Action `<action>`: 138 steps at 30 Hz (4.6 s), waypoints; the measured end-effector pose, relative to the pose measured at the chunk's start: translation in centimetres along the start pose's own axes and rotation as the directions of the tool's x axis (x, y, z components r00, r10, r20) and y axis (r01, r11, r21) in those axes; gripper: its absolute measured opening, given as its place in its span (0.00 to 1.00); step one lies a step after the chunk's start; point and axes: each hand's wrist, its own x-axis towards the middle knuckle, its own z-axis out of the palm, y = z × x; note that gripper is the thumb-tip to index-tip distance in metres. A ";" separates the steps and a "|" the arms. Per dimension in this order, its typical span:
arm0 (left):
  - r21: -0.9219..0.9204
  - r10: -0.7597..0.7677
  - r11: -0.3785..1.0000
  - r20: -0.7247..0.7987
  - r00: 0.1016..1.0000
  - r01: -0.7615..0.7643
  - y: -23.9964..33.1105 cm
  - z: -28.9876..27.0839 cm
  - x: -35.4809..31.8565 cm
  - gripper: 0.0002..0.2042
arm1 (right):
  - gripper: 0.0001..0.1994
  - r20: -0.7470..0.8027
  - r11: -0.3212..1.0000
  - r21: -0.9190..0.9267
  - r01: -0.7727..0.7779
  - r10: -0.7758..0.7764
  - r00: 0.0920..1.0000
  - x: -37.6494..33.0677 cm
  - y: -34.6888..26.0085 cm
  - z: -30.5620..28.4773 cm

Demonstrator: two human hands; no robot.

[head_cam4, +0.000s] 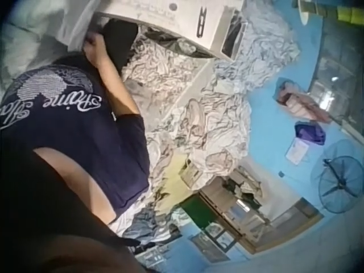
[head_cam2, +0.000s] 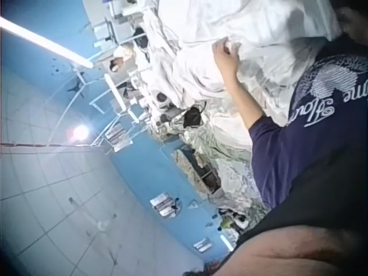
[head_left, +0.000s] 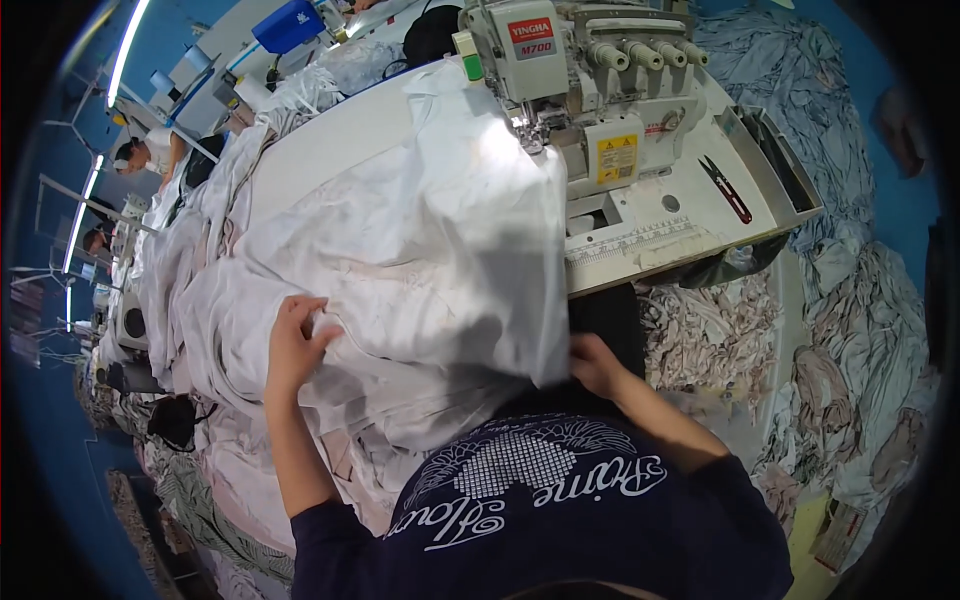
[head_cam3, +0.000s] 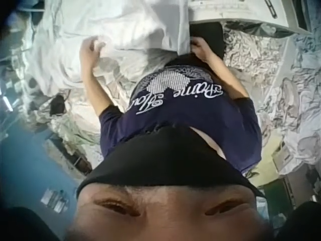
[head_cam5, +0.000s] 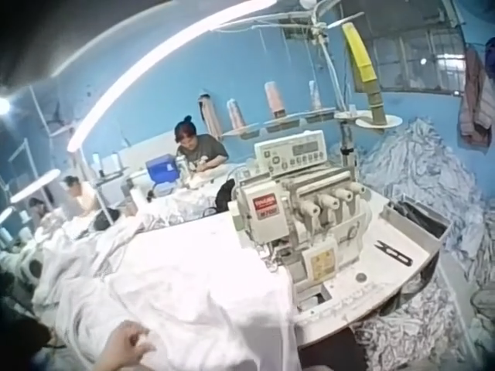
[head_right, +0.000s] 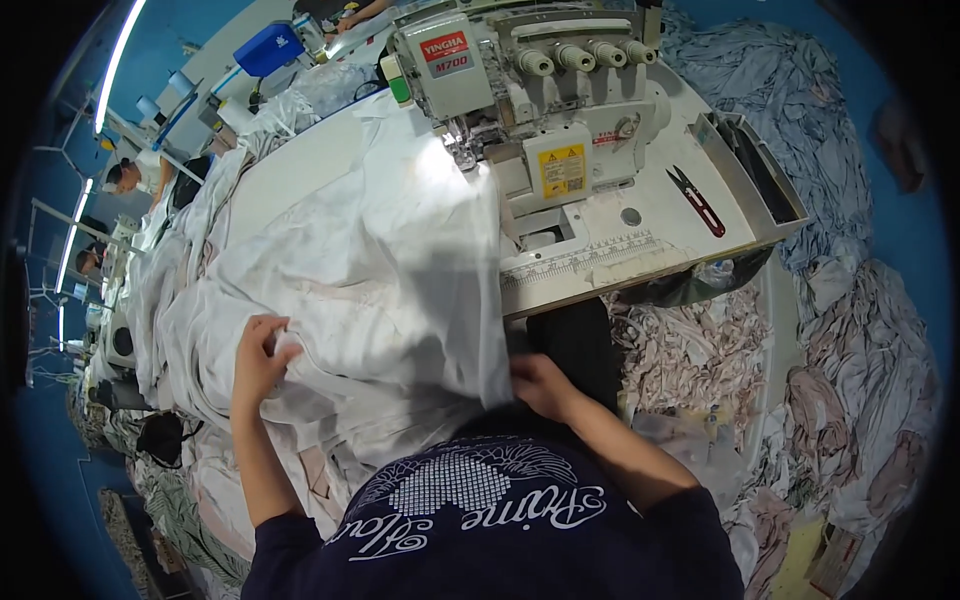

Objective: Sewing edges of white fabric components using an industrial overlock machine.

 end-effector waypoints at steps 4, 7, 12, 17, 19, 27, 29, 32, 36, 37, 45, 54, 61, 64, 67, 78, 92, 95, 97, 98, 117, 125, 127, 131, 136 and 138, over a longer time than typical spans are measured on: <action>0.029 0.021 0.999 0.009 1.000 -0.021 -1.2 -0.4 0.5 0.12 | 0.13 -0.009 0.797 0.597 -0.093 0.122 0.992 -3.7 -0.7 -1.2; 0.100 0.058 0.995 -0.639 0.767 0.009 -1.8 -2.3 -0.3 0.06 | 0.06 -0.551 0.898 -0.436 -0.055 -0.218 0.805 -2.9 -0.7 -1.8; -0.005 -0.104 0.991 -0.675 0.730 0.137 -0.1 -0.3 -2.3 0.06 | 0.10 -0.600 0.923 -0.302 0.239 -0.379 0.705 -0.2 -11.4 -2.0; -0.085 -0.059 0.996 -0.367 0.928 0.030 3.2 4.5 -4.1 0.17 | 0.11 -0.408 0.980 0.108 0.164 -0.107 0.907 5.2 -16.7 -3.3; 0.112 0.008 0.993 -0.345 0.938 0.033 3.4 4.7 -5.1 0.17 | 0.10 -0.369 0.979 0.138 0.153 -0.093 0.925 5.7 -16.5 -3.8; -0.817 -0.341 0.552 -0.405 0.848 -0.168 -0.1 4.7 -6.3 0.10 | 0.10 -0.374 0.925 0.287 0.250 -0.132 0.918 6.5 -16.2 -3.0; -0.863 -0.294 0.323 -0.482 0.825 -0.389 2.3 3.1 -5.3 0.11 | 0.10 -0.373 0.915 0.303 0.265 -0.142 0.917 6.7 -16.0 -3.1; -0.842 -0.341 0.171 -0.538 0.771 -0.512 4.9 0.9 -3.7 0.11 | 0.09 -0.384 0.914 0.303 0.271 -0.143 0.912 6.7 -15.8 -3.3; -0.759 -0.233 0.252 -0.649 0.724 -0.600 8.1 -0.7 -1.8 0.06 | 0.09 -0.365 0.922 0.296 0.251 -0.134 0.921 6.8 -15.8 -3.4; -0.760 -0.232 0.251 -0.648 0.725 -0.599 7.9 -0.8 -1.1 0.06 | 0.09 -0.361 0.924 0.298 0.242 -0.125 0.924 6.8 -15.9 -3.4; -0.630 0.118 0.239 -0.737 0.666 -0.739 9.0 -3.3 3.6 0.06 | 0.07 -0.364 0.946 0.255 0.202 -0.100 0.926 6.9 -16.2 -3.6; -0.638 0.082 0.161 -0.752 0.654 -0.753 7.8 -7.8 8.5 0.05 | 0.07 -0.373 0.950 0.247 0.193 -0.090 0.923 6.8 -16.3 -3.6; -0.594 0.024 0.251 -0.786 0.618 -0.764 11.0 -11.9 13.0 0.07 | 0.07 -0.373 0.948 0.247 0.199 -0.097 0.923 6.9 -16.2 -3.6; -0.597 0.083 0.233 -0.774 0.628 -0.768 9.9 -13.7 15.1 0.09 | 0.08 -0.376 0.949 0.246 0.199 -0.096 0.922 6.7 -16.4 -3.6; -0.565 0.213 0.187 -0.775 0.595 -0.803 10.2 -15.9 16.3 0.10 | 0.07 -0.370 0.954 0.232 0.192 -0.096 0.924 6.7 -16.6 -3.5; -0.440 0.117 0.630 -0.761 0.638 -0.640 11.0 -20.2 21.7 0.14 | 0.08 -0.361 0.954 0.240 0.182 -0.086 0.928 6.7 -16.7 -3.2; 0.266 0.384 0.923 -0.639 0.666 -0.277 7.2 -0.4 10.1 0.08 | 0.07 -0.374 0.951 0.235 0.203 -0.104 0.922 6.9 -16.0 -3.9; 0.362 0.471 0.882 -0.718 0.512 -0.303 9.2 -4.4 14.4 0.08 | 0.07 -0.384 0.943 0.260 0.210 -0.098 0.918 6.9 -16.2 -3.6; 0.425 0.520 0.853 -0.738 0.429 -0.304 10.6 -7.2 16.6 0.06 | 0.07 -0.380 0.934 0.283 0.217 -0.099 0.920 6.9 -16.3 -3.4; 0.423 0.516 0.856 -0.742 0.429 -0.298 11.0 -8.4 17.8 0.06 | 0.07 -0.375 0.925 0.307 0.224 -0.099 0.922 6.9 -16.4 -3.3; 0.364 0.483 0.876 -0.640 0.597 -0.318 7.8 -0.3 11.8 0.06 | 0.07 -0.365 0.940 0.256 0.227 -0.123 0.923 7.0 -15.9 -3.6; 0.498 0.582 0.808 -0.759 0.294 -0.314 10.6 -7.2 17.3 0.06 | 0.07 -0.356 0.917 0.307 0.254 -0.136 0.924 7.0 -15.8 -3.5; 0.414 0.525 0.837 -0.792 0.310 -0.358 11.1 -7.9 18.0 0.06 | 0.07 -0.356 0.918 0.303 0.256 -0.140 0.924 7.0 -15.8 -3.5; 0.297 0.453 0.848 -0.836 0.309 -0.438 11.6 -8.5 19.1 0.07 | 0.07 -0.361 0.920 0.309 0.239 -0.118 0.925 7.0 -16.1 -3.4; 0.409 0.514 0.833 -0.821 0.248 -0.372 13.0 -11.3 19.7 0.07 | 0.07 -0.360 0.920 0.301 0.252 -0.135 0.923 7.0 -15.9 -3.6; 0.438 0.555 0.802 -0.797 0.237 -0.406 12.7 -12.3 21.5 0.08 | 0.07 -0.378 0.919 0.299 0.258 -0.134 0.916 6.9 -15.8 -4.0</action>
